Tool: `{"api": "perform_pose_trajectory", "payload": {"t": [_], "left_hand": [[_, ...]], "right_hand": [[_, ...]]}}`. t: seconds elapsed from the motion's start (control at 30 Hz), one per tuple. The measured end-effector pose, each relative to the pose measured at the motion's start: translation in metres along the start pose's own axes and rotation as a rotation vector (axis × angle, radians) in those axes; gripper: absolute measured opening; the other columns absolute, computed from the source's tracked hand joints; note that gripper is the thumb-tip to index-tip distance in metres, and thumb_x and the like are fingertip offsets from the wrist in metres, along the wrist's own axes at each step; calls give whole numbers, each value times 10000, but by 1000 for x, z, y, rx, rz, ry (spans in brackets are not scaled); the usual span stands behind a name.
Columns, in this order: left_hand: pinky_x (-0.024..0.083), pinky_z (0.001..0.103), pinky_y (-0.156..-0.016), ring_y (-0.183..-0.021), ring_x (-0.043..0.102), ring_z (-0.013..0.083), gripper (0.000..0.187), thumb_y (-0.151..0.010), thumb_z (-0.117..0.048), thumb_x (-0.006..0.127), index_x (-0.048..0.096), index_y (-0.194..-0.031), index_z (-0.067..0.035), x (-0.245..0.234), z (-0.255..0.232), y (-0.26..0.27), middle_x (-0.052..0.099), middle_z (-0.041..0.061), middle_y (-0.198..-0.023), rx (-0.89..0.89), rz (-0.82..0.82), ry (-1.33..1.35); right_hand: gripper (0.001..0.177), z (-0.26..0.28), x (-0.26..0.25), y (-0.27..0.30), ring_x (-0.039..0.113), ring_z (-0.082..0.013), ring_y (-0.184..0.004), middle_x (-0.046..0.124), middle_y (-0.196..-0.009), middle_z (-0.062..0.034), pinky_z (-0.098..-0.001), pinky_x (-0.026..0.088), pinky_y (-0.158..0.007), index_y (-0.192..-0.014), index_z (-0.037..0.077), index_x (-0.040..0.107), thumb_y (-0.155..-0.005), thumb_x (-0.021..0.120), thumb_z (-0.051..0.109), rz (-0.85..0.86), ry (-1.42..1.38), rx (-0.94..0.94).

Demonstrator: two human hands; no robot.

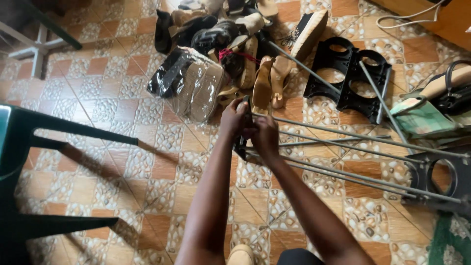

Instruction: The person assembles a metal shoe rack by inserting metal rods into black plastic holders and wiping the components with a purple cloth. The person handles the rack parts and rods one at a time, connecting them on the floor.

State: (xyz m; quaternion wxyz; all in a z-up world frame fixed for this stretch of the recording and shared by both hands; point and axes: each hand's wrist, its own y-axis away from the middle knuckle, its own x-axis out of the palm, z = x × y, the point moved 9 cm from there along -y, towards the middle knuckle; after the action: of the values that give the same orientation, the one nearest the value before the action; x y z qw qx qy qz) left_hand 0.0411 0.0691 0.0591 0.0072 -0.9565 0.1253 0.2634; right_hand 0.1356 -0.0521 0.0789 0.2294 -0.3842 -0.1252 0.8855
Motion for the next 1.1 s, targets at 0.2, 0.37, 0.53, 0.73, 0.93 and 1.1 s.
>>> {"api": "perform_pose_trajectory", "payload": {"t": [0.2,0.37,0.53,0.73,0.93,1.1], "left_hand": [[543,393,-898,-1030,732,332,484,-910,-415,637,689,-1289,-119,0,-1,6,754,198,-1104,-1,18,-20],[544,390,-903,-1037,741,320,485,-910,-418,636,688,-1276,-105,-4,-1,3,760,189,-1103,26,4,11],[540,397,-887,-1027,731,331,477,-911,-425,638,688,-1260,-102,-3,-7,9,757,187,-1096,12,-6,-14],[550,394,-876,-1004,744,333,472,-911,-424,628,691,-1256,-109,-3,-20,10,765,190,-1068,18,-1,3],[554,397,-858,-981,747,330,468,-913,-422,631,689,-1241,-93,-11,-23,12,763,194,-1043,35,15,10],[556,391,-850,-945,755,312,455,-918,-406,616,683,-1244,-96,-10,-31,19,767,188,-1022,15,56,8]], "right_hand": [[119,6,36,101,672,-212,-708,619,-901,-79,-366,562,-620,-995,42,644,-951,647,153,0,-830,641],[123,-35,111,147,640,-268,-836,649,-967,-141,-381,517,-743,-1010,24,673,-903,702,78,-90,-442,260],[389,-72,141,137,592,-347,-1004,615,-1097,-162,-467,477,-818,-1105,78,664,-739,786,127,-78,-98,407],[600,-15,110,118,490,-387,-1067,529,-1215,-184,-474,442,-881,-1319,52,580,-755,764,135,-122,-753,744],[594,-49,153,167,544,-290,-1212,537,-1334,-174,-403,425,-1027,-1381,-1,493,-864,713,194,-184,-695,512],[510,-100,199,177,583,-318,-1136,589,-1253,-193,-431,444,-994,-1366,-11,525,-929,660,214,-92,-615,397]]}}
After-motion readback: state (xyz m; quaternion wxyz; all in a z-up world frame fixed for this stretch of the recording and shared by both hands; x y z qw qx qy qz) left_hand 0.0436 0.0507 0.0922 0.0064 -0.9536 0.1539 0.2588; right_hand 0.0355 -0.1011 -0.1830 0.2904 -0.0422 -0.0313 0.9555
